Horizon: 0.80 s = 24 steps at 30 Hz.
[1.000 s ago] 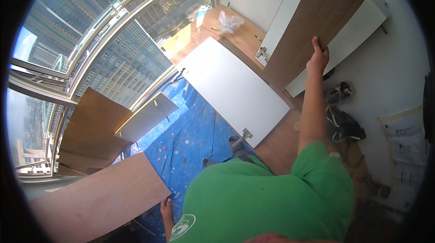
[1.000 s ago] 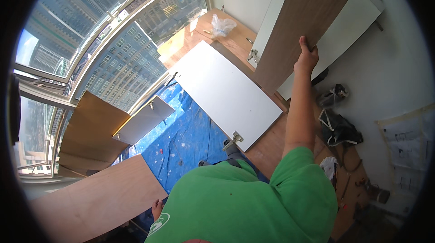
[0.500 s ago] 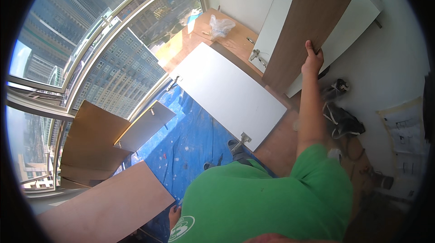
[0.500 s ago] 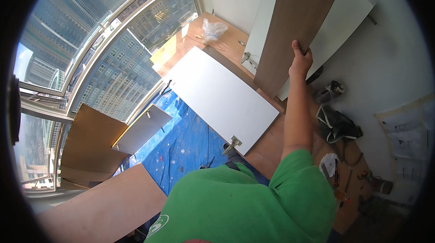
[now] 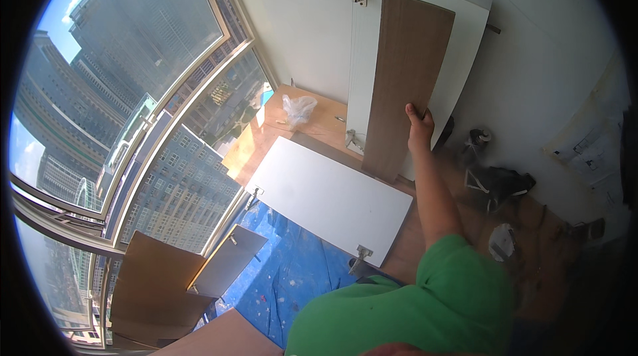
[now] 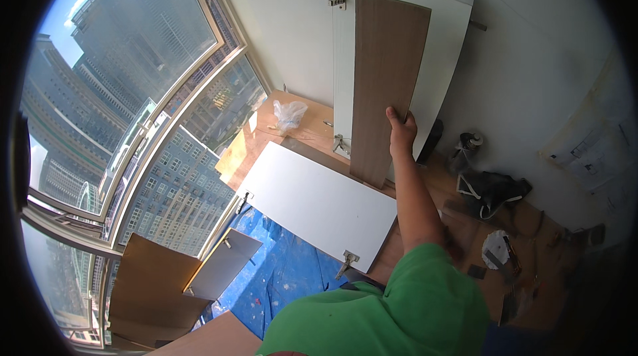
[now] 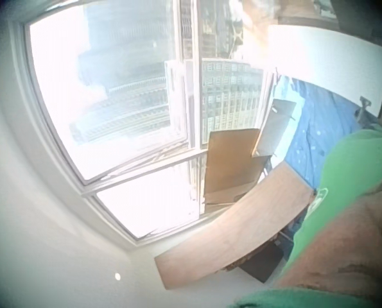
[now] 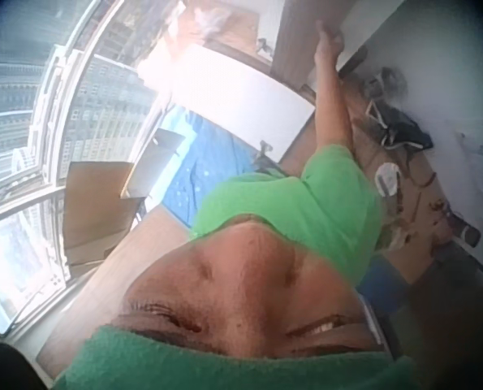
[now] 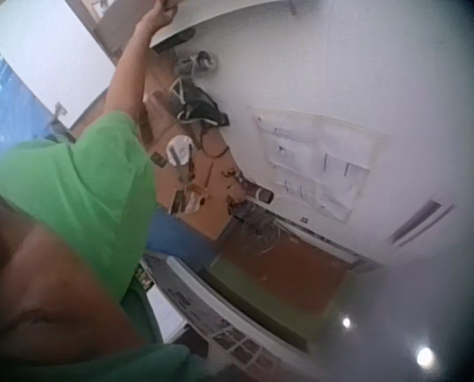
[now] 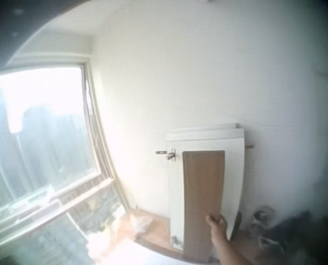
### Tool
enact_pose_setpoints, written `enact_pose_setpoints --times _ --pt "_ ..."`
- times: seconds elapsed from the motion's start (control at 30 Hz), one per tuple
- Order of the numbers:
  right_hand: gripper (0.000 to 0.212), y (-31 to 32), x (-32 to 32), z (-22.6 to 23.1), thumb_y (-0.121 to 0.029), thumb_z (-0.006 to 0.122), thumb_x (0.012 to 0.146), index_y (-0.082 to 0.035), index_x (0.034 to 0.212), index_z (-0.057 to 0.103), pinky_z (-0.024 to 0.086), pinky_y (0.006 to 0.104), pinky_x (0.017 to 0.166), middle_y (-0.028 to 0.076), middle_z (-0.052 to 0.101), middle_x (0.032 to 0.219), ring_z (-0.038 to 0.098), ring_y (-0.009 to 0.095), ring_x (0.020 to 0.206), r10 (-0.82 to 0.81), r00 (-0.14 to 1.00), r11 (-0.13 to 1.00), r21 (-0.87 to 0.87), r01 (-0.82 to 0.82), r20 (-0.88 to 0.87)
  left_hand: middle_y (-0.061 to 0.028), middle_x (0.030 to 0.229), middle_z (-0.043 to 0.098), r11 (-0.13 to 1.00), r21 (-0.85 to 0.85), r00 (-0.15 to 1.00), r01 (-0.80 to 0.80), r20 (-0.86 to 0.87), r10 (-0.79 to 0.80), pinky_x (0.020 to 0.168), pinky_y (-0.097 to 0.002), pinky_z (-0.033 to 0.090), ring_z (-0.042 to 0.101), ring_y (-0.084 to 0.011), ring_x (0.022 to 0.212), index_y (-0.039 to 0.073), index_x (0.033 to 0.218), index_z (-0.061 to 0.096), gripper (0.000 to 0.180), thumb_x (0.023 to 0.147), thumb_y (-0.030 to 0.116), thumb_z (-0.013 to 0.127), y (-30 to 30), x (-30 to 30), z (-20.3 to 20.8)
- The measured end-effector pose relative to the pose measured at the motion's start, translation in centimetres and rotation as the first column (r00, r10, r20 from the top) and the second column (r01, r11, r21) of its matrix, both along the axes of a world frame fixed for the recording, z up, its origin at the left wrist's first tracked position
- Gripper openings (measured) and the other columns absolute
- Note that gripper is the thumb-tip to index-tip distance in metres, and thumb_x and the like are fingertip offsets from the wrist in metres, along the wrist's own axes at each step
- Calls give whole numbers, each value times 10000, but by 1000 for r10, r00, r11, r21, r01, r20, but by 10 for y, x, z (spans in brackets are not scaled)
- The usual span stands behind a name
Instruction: The person sands a wooden panel, then lifts and positions white and brown cabinet doors on a workbench. They handle hinges and align the doors, moving them between the bench and a nearby cabinet frame. The person also picks up a drill and pliers briefly before returning to aligning the doors.
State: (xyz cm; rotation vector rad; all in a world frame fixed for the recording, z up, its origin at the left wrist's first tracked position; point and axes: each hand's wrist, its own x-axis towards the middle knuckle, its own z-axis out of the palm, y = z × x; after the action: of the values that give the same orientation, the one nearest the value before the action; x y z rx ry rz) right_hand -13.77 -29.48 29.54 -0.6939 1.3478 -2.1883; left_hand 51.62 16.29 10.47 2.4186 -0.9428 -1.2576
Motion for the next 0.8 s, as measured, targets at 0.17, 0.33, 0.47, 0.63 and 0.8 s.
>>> enact_pose_setpoints --times 0.17,0.33,0.47,0.63,0.8 --pt "566 9 -10 2 -431 809 835 13 1134 623 455 310 928 84 670 1087 613 181 1017 -87 991 988 117 99 -99 -198 1030 708 997 -39 997 73 -19 -74 812 -355 531 682 -242 921 -45 1277 592 548 890 328 703 -37 -10 -2" --pt "607 8 -8 8 -472 805 825 22 1124 619 462 325 914 102 674 1068 624 204 1019 -89 988 977 182 111 -124 -201 1030 707 994 -59 996 89 -27 -91 812 -356 531 682 -242 923 -46 1279 590 550 891 328 702 -49 -14 -3" --pt "657 9 -6 14 -493 795 826 33 1167 599 447 355 961 131 655 1129 609 232 1092 -65 988 956 273 102 -140 -202 1031 707 995 -54 996 82 -28 -83 812 -356 531 682 -243 924 -47 1281 588 552 891 327 701 -39 -15 -11" --pt "551 14 -16 4 -472 834 795 -28 1026 603 460 280 835 40 625 948 583 128 890 -21 989 988 146 43 -144 -205 1031 706 994 -52 995 95 -20 -96 813 -357 531 682 -243 926 -48 1283 585 554 892 327 701 38 17 -59" --pt "546 20 -20 -3 -431 807 833 2 1075 578 475 330 853 81 632 991 596 182 921 -103 960 963 216 162 -262 -205 1037 704 996 -79 999 36 -22 -38 810 -354 532 681 -238 927 -48 1286 582 560 890 328 706 135 39 -65"
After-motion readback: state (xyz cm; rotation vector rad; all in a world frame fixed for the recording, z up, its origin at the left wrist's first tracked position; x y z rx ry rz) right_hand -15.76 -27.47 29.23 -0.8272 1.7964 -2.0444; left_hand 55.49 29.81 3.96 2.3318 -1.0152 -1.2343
